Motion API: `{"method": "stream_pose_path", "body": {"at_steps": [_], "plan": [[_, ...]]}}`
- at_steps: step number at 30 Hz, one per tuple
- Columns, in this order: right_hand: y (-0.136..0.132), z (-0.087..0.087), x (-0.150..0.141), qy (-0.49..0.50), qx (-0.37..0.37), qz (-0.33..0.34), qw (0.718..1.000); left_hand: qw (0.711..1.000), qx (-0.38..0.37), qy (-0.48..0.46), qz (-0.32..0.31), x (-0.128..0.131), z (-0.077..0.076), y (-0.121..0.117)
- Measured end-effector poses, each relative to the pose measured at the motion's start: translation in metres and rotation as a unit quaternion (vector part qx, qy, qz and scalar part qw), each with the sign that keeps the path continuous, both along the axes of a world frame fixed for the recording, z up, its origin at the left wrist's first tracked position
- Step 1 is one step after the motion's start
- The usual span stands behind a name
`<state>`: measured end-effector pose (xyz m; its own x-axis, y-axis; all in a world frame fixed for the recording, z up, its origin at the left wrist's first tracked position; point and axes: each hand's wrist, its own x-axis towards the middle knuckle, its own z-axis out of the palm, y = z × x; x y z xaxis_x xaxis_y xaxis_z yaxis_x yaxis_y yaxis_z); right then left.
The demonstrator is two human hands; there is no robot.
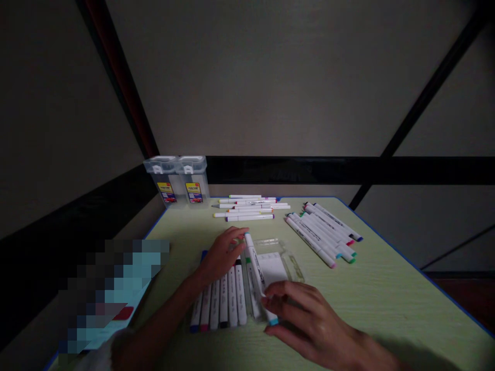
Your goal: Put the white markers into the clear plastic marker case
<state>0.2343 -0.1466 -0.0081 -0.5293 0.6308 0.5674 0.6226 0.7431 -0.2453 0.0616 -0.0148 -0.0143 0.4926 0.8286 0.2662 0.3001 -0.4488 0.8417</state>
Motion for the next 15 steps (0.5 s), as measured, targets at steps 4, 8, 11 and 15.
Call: {"method": "stream_pose_path", "body": {"at_steps": [4,8,11,15], "plan": [[-0.0002,-0.001,-0.001,0.0,0.014,-0.006,1.0,0.999,0.037,0.039,-0.008,-0.0012,-0.004,-0.0009],[-0.0005,-0.0001,-0.0013,0.0,0.019,-0.005,1.0,0.997,0.058,0.053,-0.021,-0.0011,-0.0065,-0.0007],[-0.0007,-0.0004,-0.0014,-0.008,0.025,-0.007,1.0,0.996,0.059,0.063,-0.023,-0.0002,-0.0061,-0.0015],[0.0003,-0.0029,-0.0019,-0.021,0.018,-0.006,1.0,0.995,0.053,0.078,-0.019,0.0,-0.0056,-0.0028]]}}
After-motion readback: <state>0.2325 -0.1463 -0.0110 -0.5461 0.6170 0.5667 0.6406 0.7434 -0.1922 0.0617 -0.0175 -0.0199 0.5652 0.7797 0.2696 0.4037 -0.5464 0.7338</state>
